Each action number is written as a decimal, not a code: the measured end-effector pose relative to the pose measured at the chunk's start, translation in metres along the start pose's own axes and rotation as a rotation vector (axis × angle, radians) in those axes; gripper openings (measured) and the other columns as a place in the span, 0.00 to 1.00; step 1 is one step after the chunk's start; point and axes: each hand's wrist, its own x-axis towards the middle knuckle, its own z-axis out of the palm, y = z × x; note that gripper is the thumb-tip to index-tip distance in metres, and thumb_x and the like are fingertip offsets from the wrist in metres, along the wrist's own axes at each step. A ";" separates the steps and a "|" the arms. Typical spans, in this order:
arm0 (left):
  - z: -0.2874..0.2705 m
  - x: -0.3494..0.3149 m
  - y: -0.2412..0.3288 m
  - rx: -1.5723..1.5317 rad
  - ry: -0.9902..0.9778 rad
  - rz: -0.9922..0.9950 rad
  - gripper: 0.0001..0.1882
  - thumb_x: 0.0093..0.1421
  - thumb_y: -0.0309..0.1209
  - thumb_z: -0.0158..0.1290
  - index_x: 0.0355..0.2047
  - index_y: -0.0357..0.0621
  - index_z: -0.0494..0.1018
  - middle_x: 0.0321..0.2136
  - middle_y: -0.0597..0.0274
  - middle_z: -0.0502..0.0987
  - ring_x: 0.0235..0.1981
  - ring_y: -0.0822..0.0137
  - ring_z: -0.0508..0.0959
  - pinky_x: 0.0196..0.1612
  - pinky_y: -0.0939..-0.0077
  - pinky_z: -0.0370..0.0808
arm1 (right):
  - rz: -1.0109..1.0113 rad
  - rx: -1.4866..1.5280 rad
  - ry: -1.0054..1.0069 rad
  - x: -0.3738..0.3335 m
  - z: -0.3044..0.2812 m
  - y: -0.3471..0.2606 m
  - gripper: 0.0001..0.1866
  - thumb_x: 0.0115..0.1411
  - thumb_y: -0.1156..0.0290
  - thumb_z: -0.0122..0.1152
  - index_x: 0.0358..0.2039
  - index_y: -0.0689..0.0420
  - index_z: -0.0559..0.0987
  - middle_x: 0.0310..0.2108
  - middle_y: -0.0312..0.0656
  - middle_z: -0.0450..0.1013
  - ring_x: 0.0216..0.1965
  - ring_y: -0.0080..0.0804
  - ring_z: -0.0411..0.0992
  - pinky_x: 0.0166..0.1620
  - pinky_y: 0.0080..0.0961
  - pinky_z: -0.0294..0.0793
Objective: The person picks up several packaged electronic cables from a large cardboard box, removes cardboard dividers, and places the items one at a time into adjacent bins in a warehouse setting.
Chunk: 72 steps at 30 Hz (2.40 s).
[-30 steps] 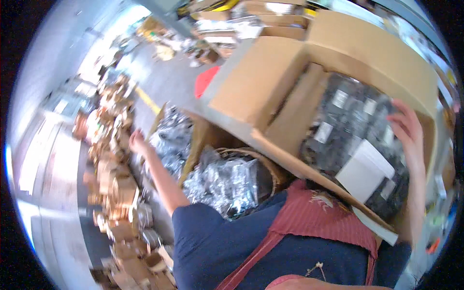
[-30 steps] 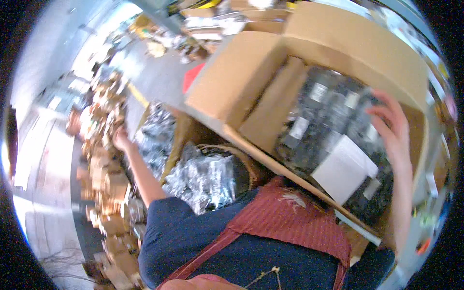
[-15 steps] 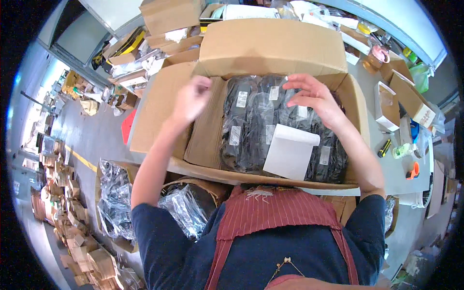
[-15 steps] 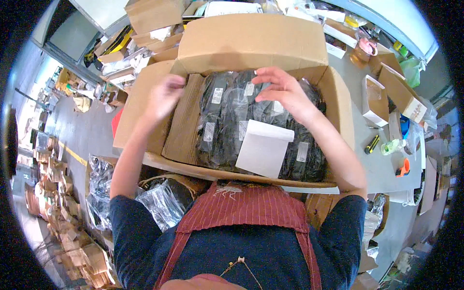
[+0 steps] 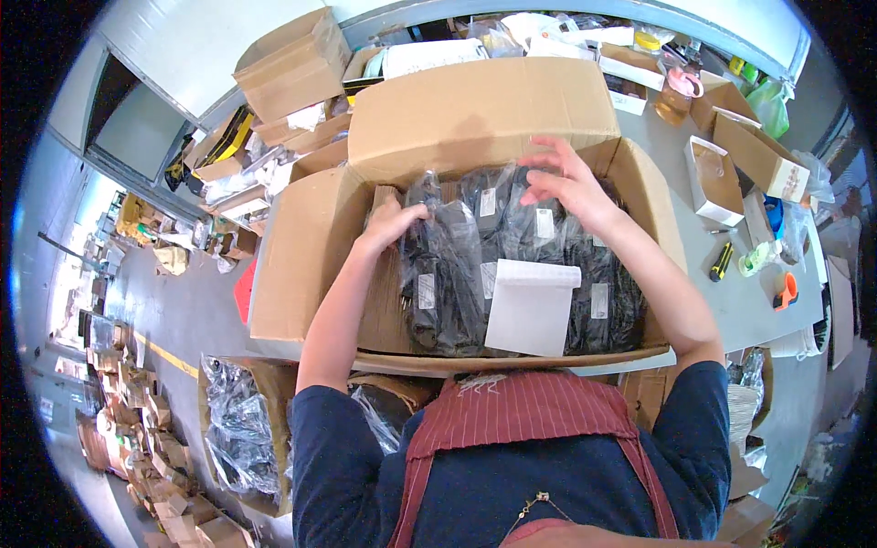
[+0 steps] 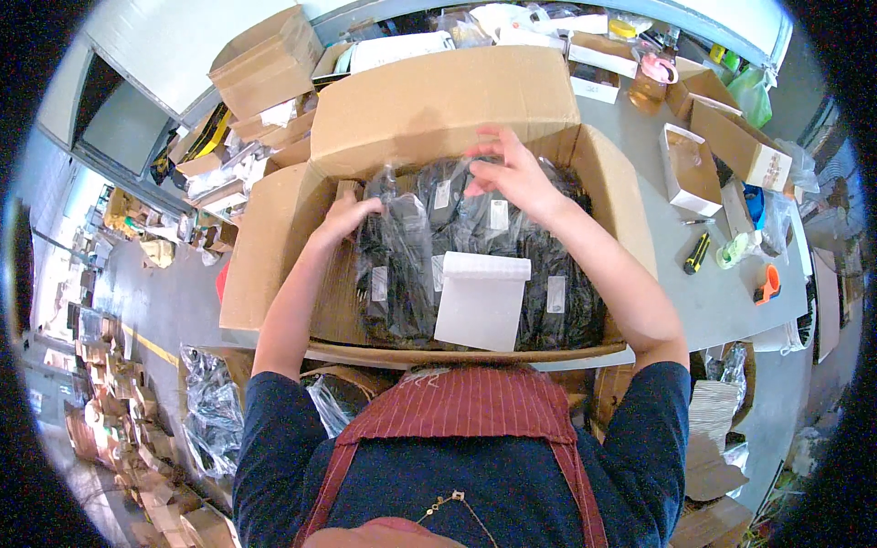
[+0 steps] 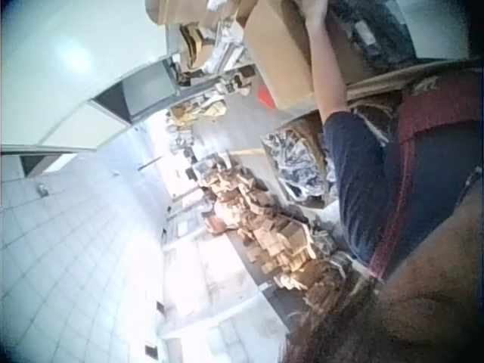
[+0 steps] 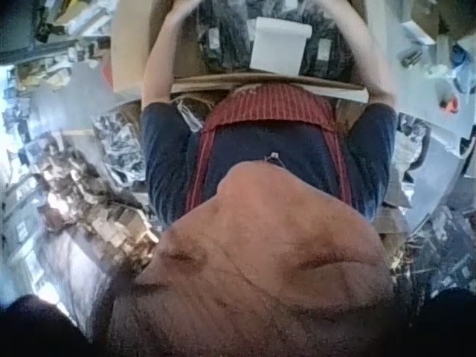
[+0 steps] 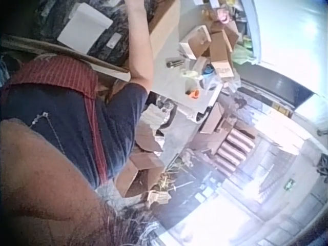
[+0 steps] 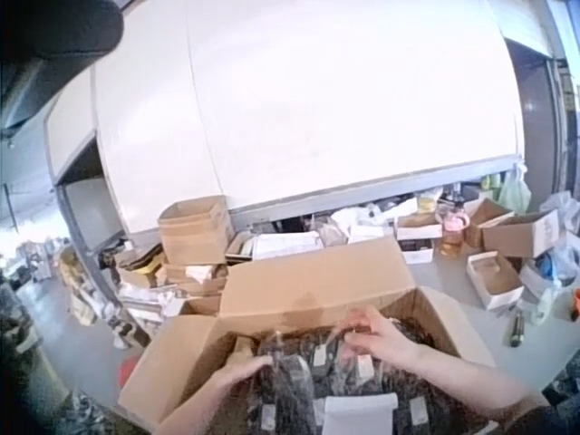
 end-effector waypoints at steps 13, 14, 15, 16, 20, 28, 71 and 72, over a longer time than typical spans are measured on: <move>0.030 0.007 0.005 0.420 0.045 0.080 0.63 0.38 0.53 0.65 0.63 0.21 0.47 0.52 0.31 0.69 0.55 0.41 0.71 0.59 0.60 0.68 | -0.063 -0.170 0.053 0.003 -0.003 0.013 0.32 0.62 0.76 0.54 0.64 0.58 0.53 0.55 0.49 0.65 0.35 0.31 0.76 0.44 0.27 0.77; 0.024 0.008 -0.002 0.415 0.047 0.082 0.63 0.38 0.53 0.65 0.63 0.21 0.47 0.52 0.31 0.69 0.55 0.41 0.71 0.59 0.60 0.68 | -0.064 -0.175 0.052 0.004 -0.004 0.014 0.32 0.62 0.76 0.54 0.64 0.58 0.53 0.55 0.49 0.65 0.35 0.31 0.76 0.44 0.27 0.77; 0.017 0.008 -0.009 0.225 0.023 0.087 0.63 0.37 0.53 0.65 0.62 0.22 0.48 0.50 0.32 0.71 0.52 0.44 0.74 0.56 0.62 0.70 | -0.080 -0.166 0.059 0.004 -0.006 0.015 0.32 0.62 0.76 0.54 0.64 0.58 0.53 0.55 0.50 0.65 0.36 0.31 0.76 0.43 0.27 0.77; 0.013 0.006 -0.013 0.038 -0.003 0.089 0.62 0.36 0.52 0.66 0.62 0.23 0.50 0.48 0.34 0.73 0.49 0.47 0.76 0.53 0.64 0.72 | -0.093 -0.154 0.067 0.004 -0.006 0.015 0.32 0.62 0.75 0.54 0.64 0.58 0.53 0.55 0.50 0.65 0.36 0.32 0.76 0.43 0.28 0.77; 0.002 -0.002 -0.016 -0.395 -0.217 0.022 0.36 0.39 0.45 0.67 0.42 0.26 0.75 0.34 0.51 0.80 0.34 0.63 0.79 0.39 0.69 0.75 | -0.076 -0.185 0.136 0.006 -0.012 0.006 0.32 0.63 0.74 0.53 0.65 0.58 0.53 0.55 0.51 0.64 0.36 0.33 0.77 0.43 0.29 0.77; -0.050 -0.007 -0.034 -1.019 0.019 0.093 0.16 0.47 0.35 0.63 0.33 0.39 0.78 0.28 0.63 0.79 0.28 0.67 0.78 0.32 0.70 0.76 | -0.054 -0.129 0.145 0.009 -0.020 0.001 0.28 0.59 0.78 0.55 0.60 0.63 0.60 0.54 0.50 0.67 0.35 0.33 0.77 0.43 0.27 0.77; 0.041 -0.055 0.046 -0.763 -0.562 0.531 0.11 0.59 0.36 0.59 0.36 0.46 0.71 0.32 0.72 0.75 0.35 0.77 0.72 0.43 0.80 0.67 | -0.013 -0.117 0.036 0.014 -0.011 0.013 0.27 0.57 0.79 0.56 0.58 0.60 0.65 0.51 0.48 0.71 0.36 0.32 0.77 0.44 0.27 0.76; 0.043 -0.057 0.046 -0.752 -0.627 0.523 0.11 0.59 0.37 0.59 0.36 0.46 0.71 0.33 0.71 0.75 0.36 0.77 0.73 0.45 0.79 0.68 | -0.016 -0.117 0.041 0.013 -0.009 0.011 0.27 0.57 0.79 0.56 0.58 0.60 0.65 0.51 0.48 0.71 0.36 0.32 0.77 0.44 0.27 0.76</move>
